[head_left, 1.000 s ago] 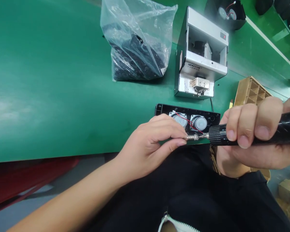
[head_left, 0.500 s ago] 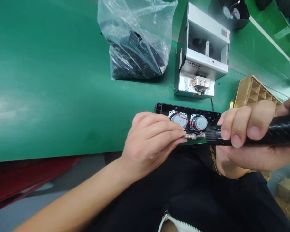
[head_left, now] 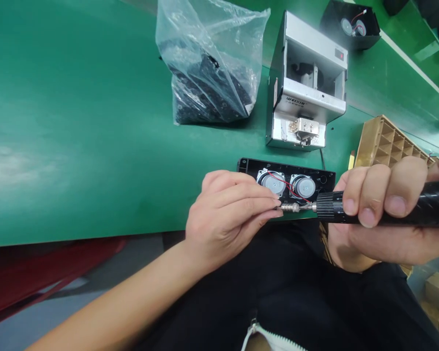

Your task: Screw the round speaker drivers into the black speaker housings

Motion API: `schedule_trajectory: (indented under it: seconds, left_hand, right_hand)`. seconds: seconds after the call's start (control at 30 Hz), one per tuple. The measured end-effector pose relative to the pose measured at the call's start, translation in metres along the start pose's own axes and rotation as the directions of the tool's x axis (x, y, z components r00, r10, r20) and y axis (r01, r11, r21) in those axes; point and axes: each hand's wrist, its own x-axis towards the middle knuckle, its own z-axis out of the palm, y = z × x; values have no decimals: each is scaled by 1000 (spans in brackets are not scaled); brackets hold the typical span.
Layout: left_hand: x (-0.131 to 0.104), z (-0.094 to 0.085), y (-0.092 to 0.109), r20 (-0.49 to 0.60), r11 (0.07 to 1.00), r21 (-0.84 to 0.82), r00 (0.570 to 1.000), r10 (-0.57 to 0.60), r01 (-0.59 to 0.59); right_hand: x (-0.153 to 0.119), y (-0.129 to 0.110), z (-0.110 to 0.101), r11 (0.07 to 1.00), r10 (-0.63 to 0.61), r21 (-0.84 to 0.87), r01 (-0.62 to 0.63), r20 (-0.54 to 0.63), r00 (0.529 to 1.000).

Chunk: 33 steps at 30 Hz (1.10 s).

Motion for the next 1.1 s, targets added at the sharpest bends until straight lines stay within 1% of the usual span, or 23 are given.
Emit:
schedule_trajectory:
  seconds: [0.13,0.2,0.27,0.33,0.37,0.47,0.57,0.6,0.67,0.73,0.87,1.0,1.1]
  left_hand:
    - [3,1,4,-21,1000,-18,1000,-1,1]
    - [4,2,4,-37,1000,-27,999,-11,10]
    - [3,5,3,-24,1000,-20,999,-21,21]
    - [1,7,0,-2,998,41,999,-44,44]
    - [0,8,-2,3,994,88,998,-65,64]
    - [-3,8,-8,12,967,230,993,-117,111]
    - [-2,4,-13,67,948,310,994,-89,64]
    - [-1,2,-14,94,944,327,992,-84,49]
    - [3,0,-16,158,938,346,983,-96,36]
    - [8,1,-17,225,934,355,967,-120,33]
    - [15,5,-18,300,928,371,942,-149,29]
    - [18,6,-14,348,892,451,928,-135,-39]
    - [20,5,-12,369,883,465,921,-124,-68]
  right_hand:
    - [-2,2,-4,998,-20,56,16,60,998]
    - [-4,2,-3,997,-28,70,22,74,997]
    - [-6,1,1,998,-37,62,32,91,995]
    - [-8,2,4,997,-67,32,64,106,992]
    - [-9,5,4,996,-91,15,90,92,992]
    - [-10,24,-2,987,-152,-39,156,100,983]
    - [-9,54,-13,963,-244,-62,262,215,946]
    - [-9,64,-16,952,-282,-53,301,233,931]
    - [-7,81,-19,936,-337,-19,351,228,913]
    - [-6,92,-20,929,-362,8,369,218,907]
    - [-6,98,-20,940,-322,-36,340,233,917]
    - [-8,100,-18,943,-300,-83,322,204,932]
    - [-9,101,-18,935,-299,-133,329,205,932]
